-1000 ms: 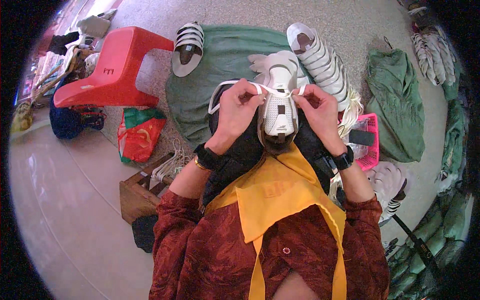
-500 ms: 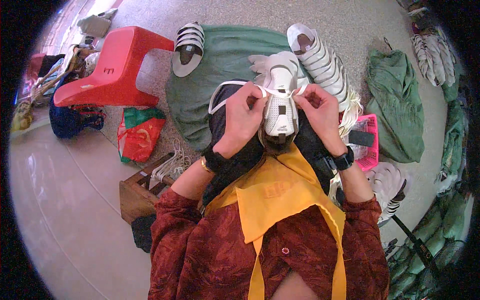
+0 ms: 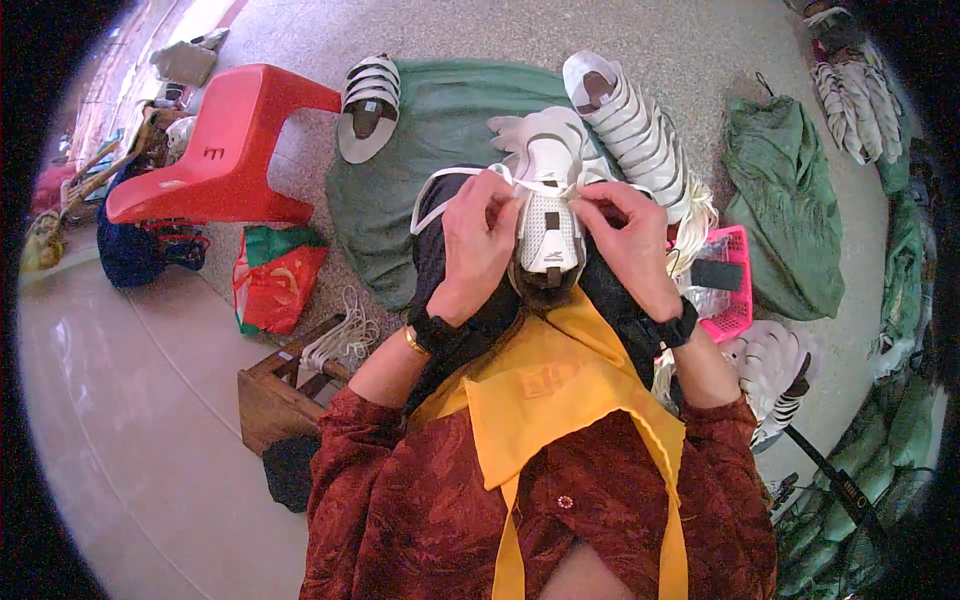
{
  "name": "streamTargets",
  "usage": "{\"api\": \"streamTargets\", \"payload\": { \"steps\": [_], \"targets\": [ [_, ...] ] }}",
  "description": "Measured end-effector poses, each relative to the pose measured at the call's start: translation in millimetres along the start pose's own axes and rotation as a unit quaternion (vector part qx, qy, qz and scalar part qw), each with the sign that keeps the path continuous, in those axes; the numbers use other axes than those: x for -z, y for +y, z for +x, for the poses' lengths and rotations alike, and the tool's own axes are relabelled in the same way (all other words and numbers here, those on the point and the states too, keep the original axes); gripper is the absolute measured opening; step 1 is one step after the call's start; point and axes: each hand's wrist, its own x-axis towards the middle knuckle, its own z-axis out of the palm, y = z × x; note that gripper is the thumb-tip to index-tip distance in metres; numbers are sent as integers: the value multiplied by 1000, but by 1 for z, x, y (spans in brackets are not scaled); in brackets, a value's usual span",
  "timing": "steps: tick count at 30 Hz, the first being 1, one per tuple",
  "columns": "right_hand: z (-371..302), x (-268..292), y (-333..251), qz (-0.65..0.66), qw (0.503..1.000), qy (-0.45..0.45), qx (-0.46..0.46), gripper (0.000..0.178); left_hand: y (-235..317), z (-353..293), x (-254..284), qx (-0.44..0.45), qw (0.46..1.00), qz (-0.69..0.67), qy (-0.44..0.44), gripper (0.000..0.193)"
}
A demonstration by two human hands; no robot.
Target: The person sits on the floor and threads a white shoelace through the eyelets of a white sneaker. They repeatedly pull the lace through, adjust its length, and tie a knot to secure it.
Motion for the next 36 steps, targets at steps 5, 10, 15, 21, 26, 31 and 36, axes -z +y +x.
{"api": "streamTargets", "payload": {
  "steps": [5,10,15,21,26,31,36],
  "targets": [
    [-1,9,-13,-83,993,-61,54,21,-3,-1,1,-14,1000,20,-19,13],
    [0,-1,-13,-177,979,-46,92,16,10,-6,4,-37,997,30,-57,17],
    [-4,-5,-14,-159,985,-29,67,15,0,-10,2,-94,990,88,-63,19],
    [-8,-4,-17,-150,987,-38,39,17,4,-10,-5,-114,980,150,-69,22],
    [-7,-2,-25,-216,965,-49,144,21,3,-11,-7,-104,983,134,-73,22],
    [-1,1,-31,-321,924,-126,164,20,1,-11,-6,-103,986,111,-64,20],
    [9,1,-24,-329,907,-106,239,17,3,-10,-6,-106,989,87,-53,18]
  ]
}}
